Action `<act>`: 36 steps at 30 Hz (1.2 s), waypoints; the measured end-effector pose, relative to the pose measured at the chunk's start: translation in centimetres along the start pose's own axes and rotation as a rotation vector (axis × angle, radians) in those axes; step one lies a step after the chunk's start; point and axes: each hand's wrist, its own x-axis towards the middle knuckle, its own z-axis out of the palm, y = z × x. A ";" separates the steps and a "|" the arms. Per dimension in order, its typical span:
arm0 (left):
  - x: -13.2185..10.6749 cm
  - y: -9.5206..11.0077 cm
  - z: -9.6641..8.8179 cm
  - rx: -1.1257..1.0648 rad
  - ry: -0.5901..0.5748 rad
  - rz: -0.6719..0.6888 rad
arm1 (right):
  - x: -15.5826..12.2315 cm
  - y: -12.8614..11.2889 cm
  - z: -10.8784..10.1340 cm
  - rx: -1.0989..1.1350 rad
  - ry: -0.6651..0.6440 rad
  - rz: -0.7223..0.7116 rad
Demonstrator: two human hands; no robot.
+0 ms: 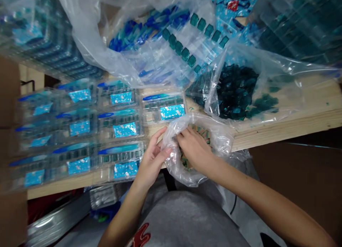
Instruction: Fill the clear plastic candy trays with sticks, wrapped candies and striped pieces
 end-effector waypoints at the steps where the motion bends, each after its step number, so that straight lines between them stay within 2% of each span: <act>1: 0.0 0.0 0.0 0.012 0.006 0.005 | -0.1 0.1 0.0 -0.004 0.002 -0.010; 10: 0.1 0.0 0.0 0.064 0.025 0.022 | 0.2 0.3 0.2 -0.077 0.000 -0.047; 18: -0.2 0.5 -0.3 0.073 -0.019 -0.006 | -0.2 0.4 -0.2 -0.118 0.014 -0.045; 22: -0.3 0.7 -0.7 0.095 -0.080 -0.015 | -1.0 1.5 -1.2 -0.098 0.051 -0.007; 25: -0.5 0.7 -0.8 0.193 -0.100 0.015 | -2.5 2.4 -2.5 -0.061 0.098 0.013; 27: -0.9 0.7 -0.6 0.367 -0.045 0.112 | -3.7 2.9 -3.2 0.114 0.153 0.006; 30: -1.6 1.5 0.2 0.722 0.128 0.443 | -5.3 3.0 -3.6 0.607 0.252 -0.027; 31: -1.9 1.9 0.6 0.820 0.149 0.559 | -5.7 2.9 -3.6 0.746 0.273 -0.031; 33: -2.2 2.9 1.5 0.950 0.098 0.736 | -6.1 2.6 -3.5 0.904 0.287 -0.017; 36: -2.2 3.9 2.5 1.034 -0.025 0.860 | -6.2 1.9 -3.7 1.017 0.291 0.003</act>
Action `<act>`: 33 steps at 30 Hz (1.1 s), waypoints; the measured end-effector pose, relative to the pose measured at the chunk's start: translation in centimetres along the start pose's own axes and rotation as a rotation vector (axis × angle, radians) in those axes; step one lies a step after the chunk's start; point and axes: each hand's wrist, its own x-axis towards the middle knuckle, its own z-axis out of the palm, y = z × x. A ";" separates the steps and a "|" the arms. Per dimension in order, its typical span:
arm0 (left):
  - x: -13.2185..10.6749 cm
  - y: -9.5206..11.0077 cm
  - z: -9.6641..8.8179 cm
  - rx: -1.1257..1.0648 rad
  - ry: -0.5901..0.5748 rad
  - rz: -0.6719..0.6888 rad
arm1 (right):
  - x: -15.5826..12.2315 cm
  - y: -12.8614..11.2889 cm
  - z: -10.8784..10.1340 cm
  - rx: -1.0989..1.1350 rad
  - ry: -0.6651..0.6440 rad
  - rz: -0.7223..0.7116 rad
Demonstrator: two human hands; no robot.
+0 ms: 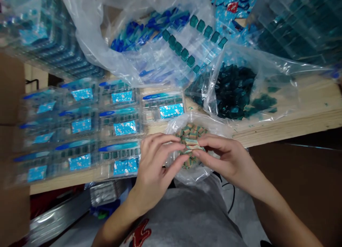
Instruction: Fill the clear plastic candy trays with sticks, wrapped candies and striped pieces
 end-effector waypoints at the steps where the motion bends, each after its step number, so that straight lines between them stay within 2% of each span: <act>1: 0.2 0.2 0.0 0.007 -0.004 0.020 | 0.0 -0.2 0.1 0.009 0.000 -0.004; 7: 0.1 0.3 0.1 -0.015 0.008 0.022 | -0.6 -0.5 -0.2 -0.099 -0.045 -0.084; 15: 0.1 0.6 0.5 -0.131 -0.001 0.024 | -1.4 0.3 0.3 -0.206 0.004 -0.257; 22: 0.4 0.5 0.0 0.064 0.025 0.075 | -1.8 -0.2 -0.1 -0.208 -0.114 -0.178; 28: 0.3 0.1 -0.3 -0.165 -0.039 0.034 | -1.9 -0.1 -0.4 -0.213 -0.089 -0.233; 33: 0.3 -0.3 -0.5 -0.216 -0.080 0.010 | -1.5 0.0 -0.3 -0.123 -0.073 -0.191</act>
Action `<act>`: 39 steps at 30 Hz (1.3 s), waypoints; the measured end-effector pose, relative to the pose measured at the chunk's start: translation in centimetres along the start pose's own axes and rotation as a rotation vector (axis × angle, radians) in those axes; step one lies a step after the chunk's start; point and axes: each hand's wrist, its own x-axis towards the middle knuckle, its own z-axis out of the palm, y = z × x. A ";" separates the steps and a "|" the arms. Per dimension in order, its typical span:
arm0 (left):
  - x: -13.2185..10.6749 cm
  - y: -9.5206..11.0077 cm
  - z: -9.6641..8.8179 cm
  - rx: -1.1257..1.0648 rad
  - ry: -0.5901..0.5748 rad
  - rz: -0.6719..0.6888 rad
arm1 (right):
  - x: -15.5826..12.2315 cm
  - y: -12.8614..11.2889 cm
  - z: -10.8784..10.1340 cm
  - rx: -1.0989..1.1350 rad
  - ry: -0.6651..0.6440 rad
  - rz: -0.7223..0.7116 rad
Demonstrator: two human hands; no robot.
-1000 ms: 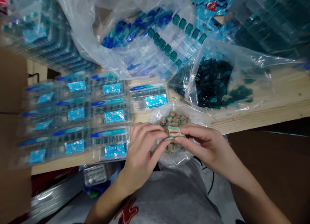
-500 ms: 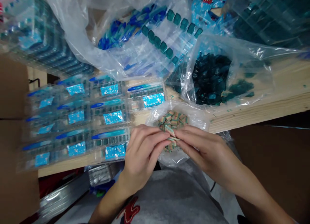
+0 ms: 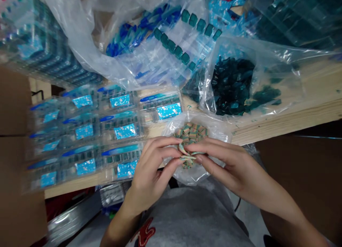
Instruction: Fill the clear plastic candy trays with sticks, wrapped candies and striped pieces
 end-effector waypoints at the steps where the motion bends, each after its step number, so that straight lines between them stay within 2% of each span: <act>1: 0.0 0.0 0.0 -0.035 -0.011 -0.014 | 0.1 0.0 0.0 0.020 0.003 0.012; 5: -0.1 -0.1 -0.1 -0.207 -0.031 -0.108 | 0.3 0.0 0.0 0.064 -0.024 0.048; 10: -0.2 0.1 -0.2 -0.233 -0.078 -0.124 | 0.6 -0.2 0.2 0.090 0.015 0.062; 14: -0.2 0.1 -0.1 -0.274 -0.005 -0.185 | 0.6 -0.2 0.4 0.034 0.122 -0.017; 18: -0.2 0.0 0.1 -0.340 -0.006 -0.220 | 0.2 -0.3 0.4 -0.076 0.087 -0.086; 21: -0.1 0.0 0.2 -0.405 0.008 -0.215 | -0.1 -0.3 0.3 -0.076 0.064 -0.105; 24: 0.0 0.1 0.4 -0.477 0.085 -0.266 | -0.2 -0.3 0.4 0.015 0.145 -0.048; 27: 0.1 0.2 0.5 -0.501 0.127 -0.332 | -0.1 -0.2 0.7 0.117 0.273 0.080; 30: 0.1 0.2 0.5 -0.452 0.090 -0.261 | -0.2 -0.2 1.3 0.170 0.262 0.140; 34: -0.1 0.0 0.6 -0.334 0.029 -0.157 | -0.4 -0.4 1.7 0.170 0.252 0.140; 39: -0.5 -0.1 0.7 -0.212 0.084 -0.109 | -0.6 -0.9 1.3 0.107 0.214 0.049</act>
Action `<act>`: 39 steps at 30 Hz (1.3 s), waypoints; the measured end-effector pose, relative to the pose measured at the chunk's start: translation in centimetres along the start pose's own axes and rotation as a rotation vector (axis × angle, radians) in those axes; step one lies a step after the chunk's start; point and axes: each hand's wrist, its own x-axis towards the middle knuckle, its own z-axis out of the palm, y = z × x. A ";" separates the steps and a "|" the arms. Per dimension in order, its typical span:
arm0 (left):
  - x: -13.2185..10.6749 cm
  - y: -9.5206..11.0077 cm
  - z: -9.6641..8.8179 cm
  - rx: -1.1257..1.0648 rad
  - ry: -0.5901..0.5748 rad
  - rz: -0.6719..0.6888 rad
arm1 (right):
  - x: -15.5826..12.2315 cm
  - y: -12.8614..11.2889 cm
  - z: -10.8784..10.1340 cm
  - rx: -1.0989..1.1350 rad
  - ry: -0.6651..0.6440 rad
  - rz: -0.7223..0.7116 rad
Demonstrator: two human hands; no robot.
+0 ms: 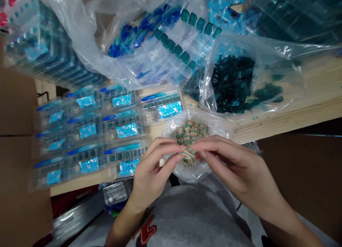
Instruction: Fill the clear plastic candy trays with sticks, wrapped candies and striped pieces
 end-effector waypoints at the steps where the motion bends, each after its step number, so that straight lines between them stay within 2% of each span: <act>1: -0.1 0.0 0.1 0.012 0.014 0.014 | 0.0 -0.1 -0.1 -0.002 -0.011 -0.017; 5: -0.2 0.0 0.5 0.039 0.059 0.049 | 0.0 0.0 0.0 -0.021 -0.029 -0.049; 10: -0.1 0.0 0.9 -0.020 0.099 0.021 | 0.0 0.4 0.3 0.011 -0.017 -0.057; 15: -0.4 -0.2 0.5 0.150 0.095 0.109 | 0.2 0.8 0.5 0.045 0.026 -0.051; 18: -0.3 -0.3 0.4 0.171 0.062 0.134 | 0.3 0.7 0.5 0.019 0.026 -0.053; 24: 0.6 -0.5 -0.1 0.162 -0.014 0.073 | 0.6 0.4 0.1 0.012 0.008 -0.052; 26: 0.7 -0.8 -0.8 0.132 0.036 0.074 | 0.9 0.8 -0.4 -0.082 0.037 -0.047; 28: 0.4 -1.3 -1.7 0.076 0.142 0.035 | 1.3 1.4 -0.8 -0.297 0.044 -0.070; 30: -0.1 -1.7 -2.5 0.004 0.260 -0.056 | 1.9 2.4 -0.6 -0.577 -0.064 -0.060; 32: -0.7 -1.9 -3.0 -0.059 0.332 -0.159 | 2.6 3.4 0.2 -0.777 -0.236 0.008; 33: -1.0 -2.0 -3.1 -0.075 0.350 -0.198 | 3.0 4.0 0.8 -0.837 -0.299 0.037; 35: -1.6 -1.9 -3.0 -0.097 0.361 -0.249 | 3.8 5.0 2.1 -0.896 -0.336 0.063; 39: -2.4 -1.5 -2.6 -0.136 0.373 -0.303 | 4.7 6.5 3.7 -0.952 -0.273 0.056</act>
